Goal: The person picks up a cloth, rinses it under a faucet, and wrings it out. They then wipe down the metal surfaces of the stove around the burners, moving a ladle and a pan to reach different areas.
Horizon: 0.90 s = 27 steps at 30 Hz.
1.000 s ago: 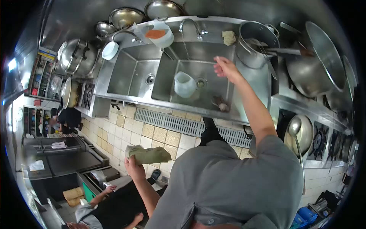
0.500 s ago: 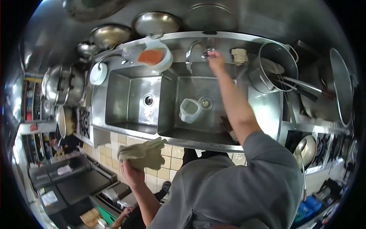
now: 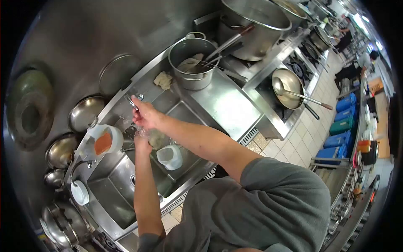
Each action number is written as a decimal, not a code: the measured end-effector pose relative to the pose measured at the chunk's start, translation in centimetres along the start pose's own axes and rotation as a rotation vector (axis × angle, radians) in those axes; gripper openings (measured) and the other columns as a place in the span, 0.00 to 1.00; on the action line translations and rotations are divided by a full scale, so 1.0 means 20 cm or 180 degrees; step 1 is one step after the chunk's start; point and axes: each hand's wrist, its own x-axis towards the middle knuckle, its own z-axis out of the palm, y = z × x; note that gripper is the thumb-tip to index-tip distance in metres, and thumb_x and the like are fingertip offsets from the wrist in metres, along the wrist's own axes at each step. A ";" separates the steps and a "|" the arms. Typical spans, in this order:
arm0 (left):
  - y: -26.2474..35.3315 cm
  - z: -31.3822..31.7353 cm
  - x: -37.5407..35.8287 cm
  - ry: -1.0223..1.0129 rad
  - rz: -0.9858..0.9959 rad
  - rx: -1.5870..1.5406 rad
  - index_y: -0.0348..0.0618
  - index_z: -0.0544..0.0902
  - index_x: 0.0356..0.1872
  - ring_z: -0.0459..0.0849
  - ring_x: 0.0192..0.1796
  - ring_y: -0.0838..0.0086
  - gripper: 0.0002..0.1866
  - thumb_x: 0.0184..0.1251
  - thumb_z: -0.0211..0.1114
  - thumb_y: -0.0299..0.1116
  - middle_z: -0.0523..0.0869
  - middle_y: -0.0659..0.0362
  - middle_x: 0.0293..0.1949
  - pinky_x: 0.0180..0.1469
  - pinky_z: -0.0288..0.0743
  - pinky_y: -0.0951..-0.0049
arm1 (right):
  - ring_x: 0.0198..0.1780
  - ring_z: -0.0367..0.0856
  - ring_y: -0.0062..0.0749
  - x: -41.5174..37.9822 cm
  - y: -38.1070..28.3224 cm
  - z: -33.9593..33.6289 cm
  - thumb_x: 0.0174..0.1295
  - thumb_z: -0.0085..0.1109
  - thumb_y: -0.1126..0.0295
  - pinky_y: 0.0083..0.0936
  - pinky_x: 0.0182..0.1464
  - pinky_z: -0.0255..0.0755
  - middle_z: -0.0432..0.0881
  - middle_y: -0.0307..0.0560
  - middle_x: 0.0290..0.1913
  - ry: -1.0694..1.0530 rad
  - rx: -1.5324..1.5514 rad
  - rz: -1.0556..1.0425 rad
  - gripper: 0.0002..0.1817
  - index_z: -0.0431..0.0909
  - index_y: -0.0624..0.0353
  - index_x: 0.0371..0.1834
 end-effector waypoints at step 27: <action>0.21 0.45 0.27 -0.1194 0.0095 0.3349 0.35 0.85 0.46 0.84 0.39 0.77 0.13 0.65 0.70 0.33 0.87 0.61 0.40 0.44 0.77 0.72 | 0.62 0.75 0.33 0.05 -0.39 -0.79 0.69 0.62 0.56 0.34 0.60 0.73 0.80 0.40 0.62 -0.0346 -0.2245 -0.0847 0.20 0.82 0.55 0.58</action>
